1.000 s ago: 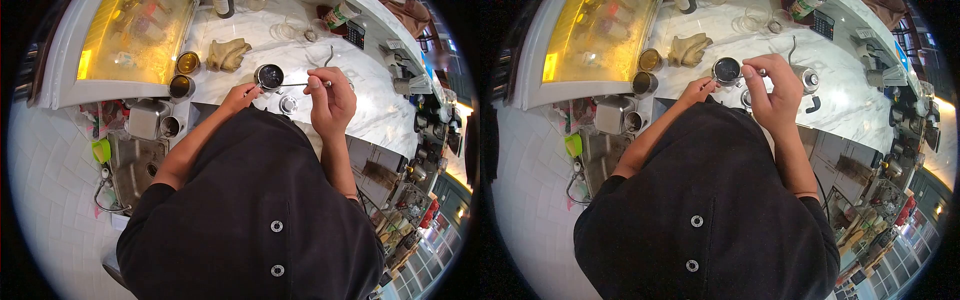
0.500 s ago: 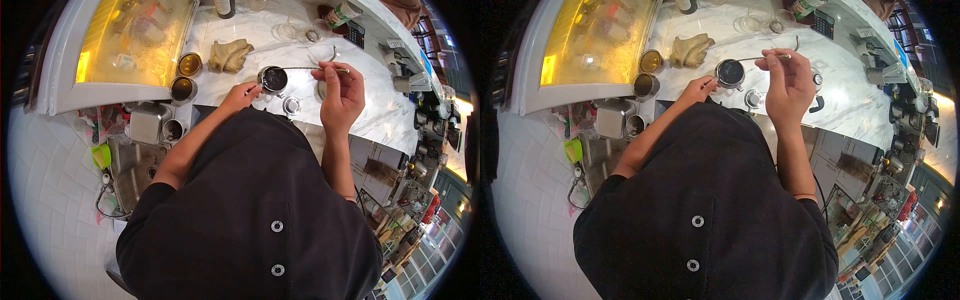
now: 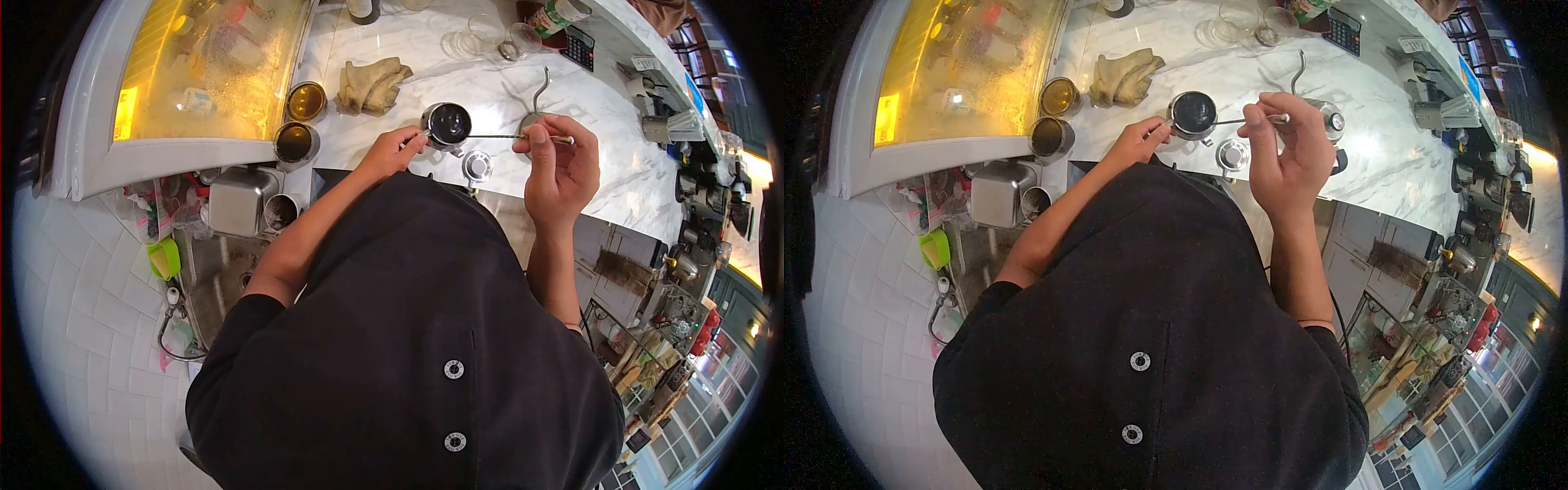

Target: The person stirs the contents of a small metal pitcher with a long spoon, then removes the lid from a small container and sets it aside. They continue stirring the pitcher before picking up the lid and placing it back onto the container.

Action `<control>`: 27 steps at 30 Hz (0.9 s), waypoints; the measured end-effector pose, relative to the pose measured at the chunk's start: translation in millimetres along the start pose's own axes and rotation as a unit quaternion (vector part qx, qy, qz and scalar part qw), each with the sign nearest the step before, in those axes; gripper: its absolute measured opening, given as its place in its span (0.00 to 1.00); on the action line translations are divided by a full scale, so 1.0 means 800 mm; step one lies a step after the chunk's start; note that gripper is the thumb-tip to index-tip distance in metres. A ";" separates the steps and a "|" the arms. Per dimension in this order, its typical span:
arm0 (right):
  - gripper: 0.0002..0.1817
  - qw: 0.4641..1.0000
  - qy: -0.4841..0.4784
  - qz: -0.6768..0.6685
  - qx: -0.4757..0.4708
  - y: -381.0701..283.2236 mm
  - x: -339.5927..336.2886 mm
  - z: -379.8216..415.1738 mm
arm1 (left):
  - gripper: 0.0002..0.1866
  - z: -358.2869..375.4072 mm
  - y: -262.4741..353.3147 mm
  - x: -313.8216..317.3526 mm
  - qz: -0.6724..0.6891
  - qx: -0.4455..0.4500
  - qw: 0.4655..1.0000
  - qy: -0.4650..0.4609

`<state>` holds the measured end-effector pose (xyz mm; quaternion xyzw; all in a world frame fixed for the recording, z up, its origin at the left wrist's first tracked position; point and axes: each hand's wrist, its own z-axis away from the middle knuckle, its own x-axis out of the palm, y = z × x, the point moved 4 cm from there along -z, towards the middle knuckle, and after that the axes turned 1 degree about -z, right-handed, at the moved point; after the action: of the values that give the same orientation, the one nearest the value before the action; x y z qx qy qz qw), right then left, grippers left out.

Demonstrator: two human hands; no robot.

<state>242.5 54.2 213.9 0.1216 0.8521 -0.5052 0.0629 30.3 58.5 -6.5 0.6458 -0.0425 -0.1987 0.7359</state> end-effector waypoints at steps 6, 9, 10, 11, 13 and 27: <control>0.08 0.997 -0.013 -0.071 0.039 0.002 0.016 -0.003 | 0.17 -0.004 -0.006 -0.002 -0.009 0.008 1.000 -0.012; 0.07 0.996 0.002 -0.086 0.037 0.003 0.024 -0.009 | 0.17 -0.004 -0.003 -0.002 -0.011 0.010 1.000 -0.017; 0.07 0.995 0.021 -0.089 0.044 0.007 0.024 -0.010 | 0.16 -0.004 -0.003 -0.002 -0.009 0.004 1.000 -0.017; 0.06 0.994 0.039 -0.091 0.052 0.010 0.024 -0.010 | 0.16 -0.004 -0.003 -0.003 -0.011 0.005 1.000 -0.017; 0.06 0.993 0.052 -0.085 0.063 0.011 0.020 -0.012 | 0.16 -0.004 -0.007 -0.001 -0.003 -0.016 1.000 -0.014; 0.07 1.000 0.016 -0.006 -0.024 0.003 -0.004 0.003 | 0.17 -0.005 -0.005 -0.003 0.003 0.001 1.000 -0.019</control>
<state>246.1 52.9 211.7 0.1231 0.8653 -0.4833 0.0493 28.5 62.4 -10.7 0.6423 -0.0587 -0.2086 0.7352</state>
